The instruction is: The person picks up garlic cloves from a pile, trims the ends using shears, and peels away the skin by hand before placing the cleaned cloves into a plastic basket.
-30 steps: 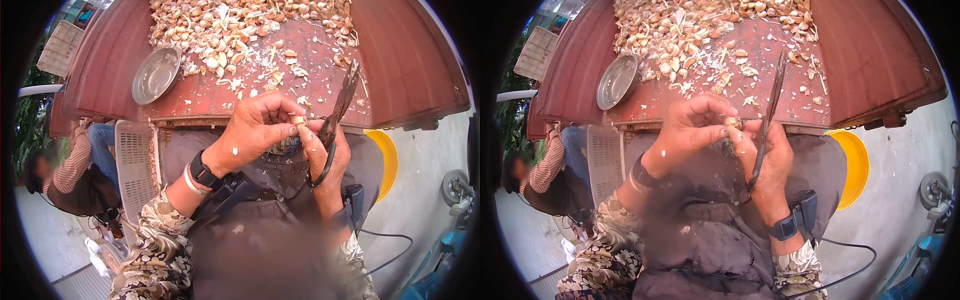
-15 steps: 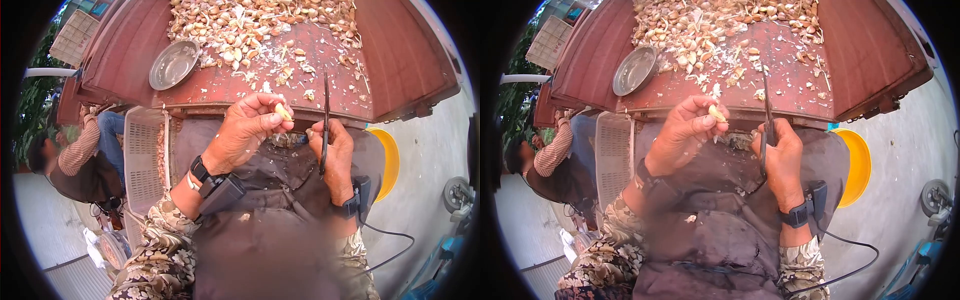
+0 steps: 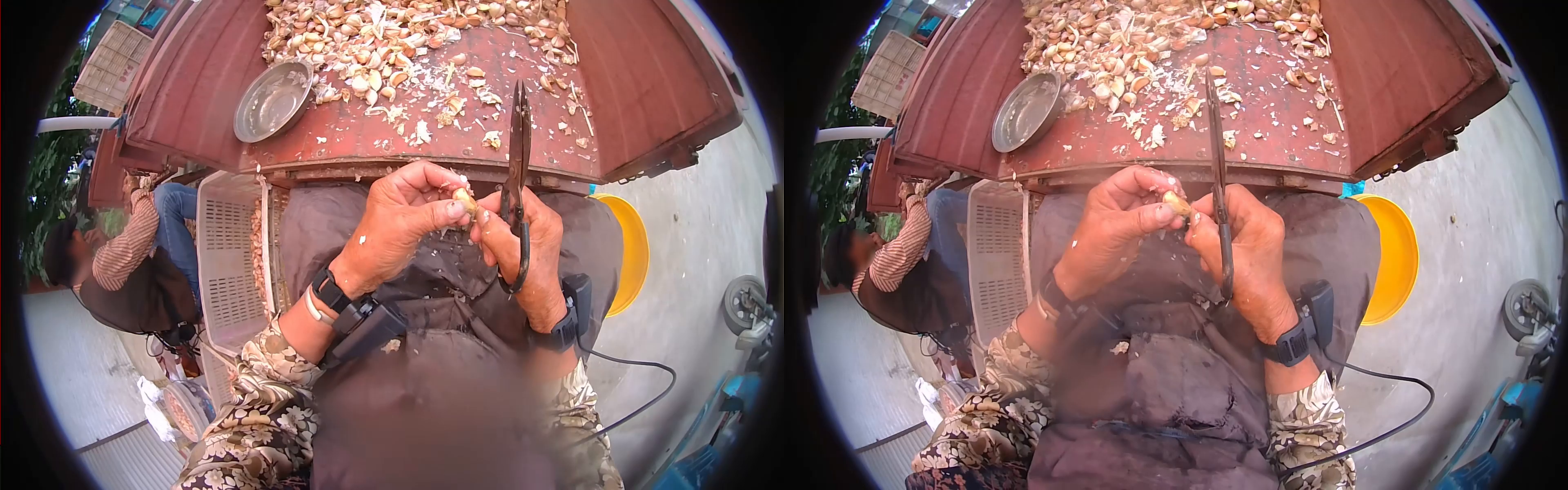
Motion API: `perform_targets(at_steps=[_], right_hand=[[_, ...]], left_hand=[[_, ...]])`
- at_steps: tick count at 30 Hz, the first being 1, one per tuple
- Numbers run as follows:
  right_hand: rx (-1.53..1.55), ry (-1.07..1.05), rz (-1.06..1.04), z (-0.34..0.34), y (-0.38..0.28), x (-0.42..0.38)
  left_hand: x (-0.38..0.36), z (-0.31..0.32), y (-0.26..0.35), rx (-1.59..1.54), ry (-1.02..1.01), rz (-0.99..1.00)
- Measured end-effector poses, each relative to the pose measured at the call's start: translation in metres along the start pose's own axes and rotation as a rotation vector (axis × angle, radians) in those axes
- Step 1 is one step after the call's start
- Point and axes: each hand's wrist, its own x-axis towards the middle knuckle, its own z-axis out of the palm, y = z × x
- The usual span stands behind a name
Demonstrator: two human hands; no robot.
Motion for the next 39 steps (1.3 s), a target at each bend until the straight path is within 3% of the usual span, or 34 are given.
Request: perform_targets(at_steps=[7,10,13,14,15,17,20,23,24,25,26,28,30,34,37,39], right_hand=[[0.04,0.066,-0.034,0.002,0.003,-0.005],[0.066,0.094,-0.024,0.001,0.007,-0.003],[0.012,0.101,-0.088,0.004,0.014,0.0],[-0.045,0.087,-0.098,0.003,0.018,-0.001],[-0.103,0.077,-0.107,0.002,0.02,-0.001],[0.023,0.097,-0.082,0.004,0.02,-0.002],[0.161,0.206,0.011,0.001,0.021,0.001],[0.089,0.262,-0.084,0.004,0.041,0.01],[0.073,0.291,-0.056,0.007,0.043,0.012],[0.248,0.351,-0.061,0.01,0.05,0.014],[0.422,0.414,-0.077,0.013,0.057,0.017],[0.283,0.355,0.022,0.007,0.04,0.012],[0.265,0.36,0.025,0.004,0.033,0.009],[0.219,0.316,0.02,0.005,0.041,0.012],[0.161,0.301,-0.04,0.003,0.047,0.016],[0.125,0.305,-0.025,0.001,0.046,0.016]], left_hand=[[0.001,-0.001,-0.001,-0.043,-0.089,-0.054],[0.005,0.004,-0.001,-0.134,-0.034,-0.113],[0.002,0.018,0.01,0.075,0.025,-0.157],[0.002,0.016,-0.001,0.128,0.032,-0.06],[0.002,0.015,-0.001,0.086,0.021,-0.083],[0.004,0.003,-0.005,0.095,0.076,-0.094],[0.007,-0.007,-0.001,-0.064,0.229,0.083],[0.017,0.04,0.014,0.026,0.208,0.116],[0.02,0.068,0.019,0.115,0.034,0.151],[0.021,0.089,0.019,0.205,-0.14,0.185],[0.028,0.091,0.02,0.389,-0.122,0.309],[0.051,0.09,0.024,0.757,-0.084,0.545],[0.097,0.055,0.019,0.597,0.155,0.419],[0.176,-0.012,-0.005,1.446,0.337,0.652],[0.197,-0.016,-0.012,1.653,0.266,0.373],[0.207,-0.021,-0.01,1.65,0.235,0.307]])
